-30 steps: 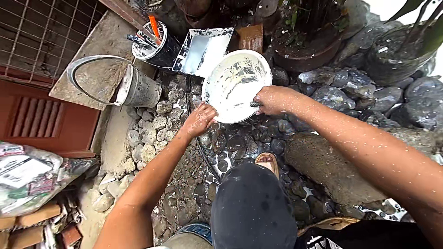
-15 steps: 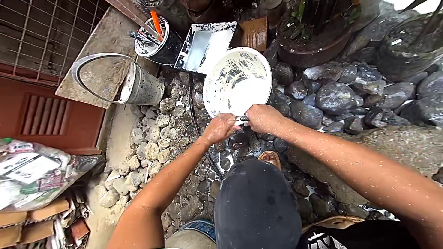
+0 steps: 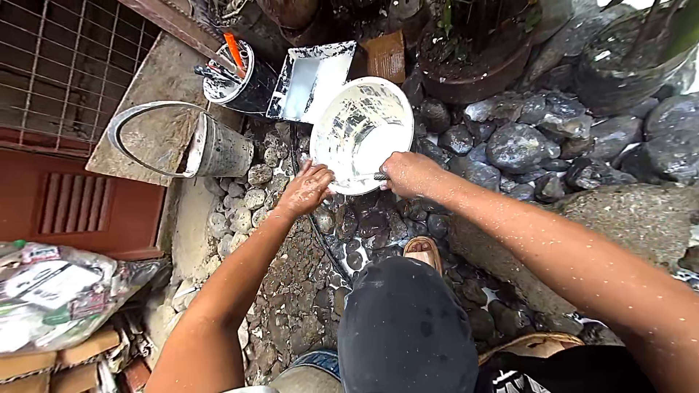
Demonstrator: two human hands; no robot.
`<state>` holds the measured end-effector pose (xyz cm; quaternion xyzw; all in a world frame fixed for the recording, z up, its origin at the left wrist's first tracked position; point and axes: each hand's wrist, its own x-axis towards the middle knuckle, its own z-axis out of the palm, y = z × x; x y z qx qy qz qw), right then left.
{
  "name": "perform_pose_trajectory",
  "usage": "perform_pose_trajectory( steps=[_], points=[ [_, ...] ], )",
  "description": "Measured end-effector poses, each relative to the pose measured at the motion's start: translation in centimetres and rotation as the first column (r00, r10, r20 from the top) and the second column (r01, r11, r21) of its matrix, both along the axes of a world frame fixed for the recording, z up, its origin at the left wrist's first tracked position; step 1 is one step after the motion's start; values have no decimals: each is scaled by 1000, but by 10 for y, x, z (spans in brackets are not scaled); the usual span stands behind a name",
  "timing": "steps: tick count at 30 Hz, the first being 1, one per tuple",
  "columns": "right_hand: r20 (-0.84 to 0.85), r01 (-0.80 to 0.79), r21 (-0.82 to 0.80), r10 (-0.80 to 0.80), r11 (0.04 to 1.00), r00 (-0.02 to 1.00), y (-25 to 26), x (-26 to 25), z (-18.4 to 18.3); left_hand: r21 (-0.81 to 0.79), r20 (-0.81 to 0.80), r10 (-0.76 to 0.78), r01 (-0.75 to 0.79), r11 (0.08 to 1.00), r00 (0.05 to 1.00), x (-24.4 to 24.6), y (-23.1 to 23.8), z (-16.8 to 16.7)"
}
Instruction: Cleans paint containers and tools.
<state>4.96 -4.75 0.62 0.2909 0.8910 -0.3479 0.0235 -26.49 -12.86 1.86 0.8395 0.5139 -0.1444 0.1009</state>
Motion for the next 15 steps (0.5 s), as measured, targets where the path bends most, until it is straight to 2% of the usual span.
perform_pose_trajectory(
  steps=[3, 7, 9, 12, 15],
  points=[
    [25, -29, -14, 29, 999, 999, 12, 8, 2, -17, 76, 8, -6, 1000, 997, 54, -14, -8],
    [-46, -121, -27, 120, 992, 992, -8, -1, 0, 154, 161, 134, -159, 975, 978, 117, -24, -27],
    [-74, -130, -46, 126, 990, 989, -13, -3, -5, 156, 179, 170, -199, 968, 969, 129, -26, -28],
    [-62, -124, -16, 123, 992, 990, -3, 2, -14, 206, 186, 66, -104, 973, 980, 74, -32, -34],
    [-46, -121, 11, 121, 993, 992, 2, 0, -12, 210, 169, 59, -94, 973, 984, 8, -28, -33]
  ],
)
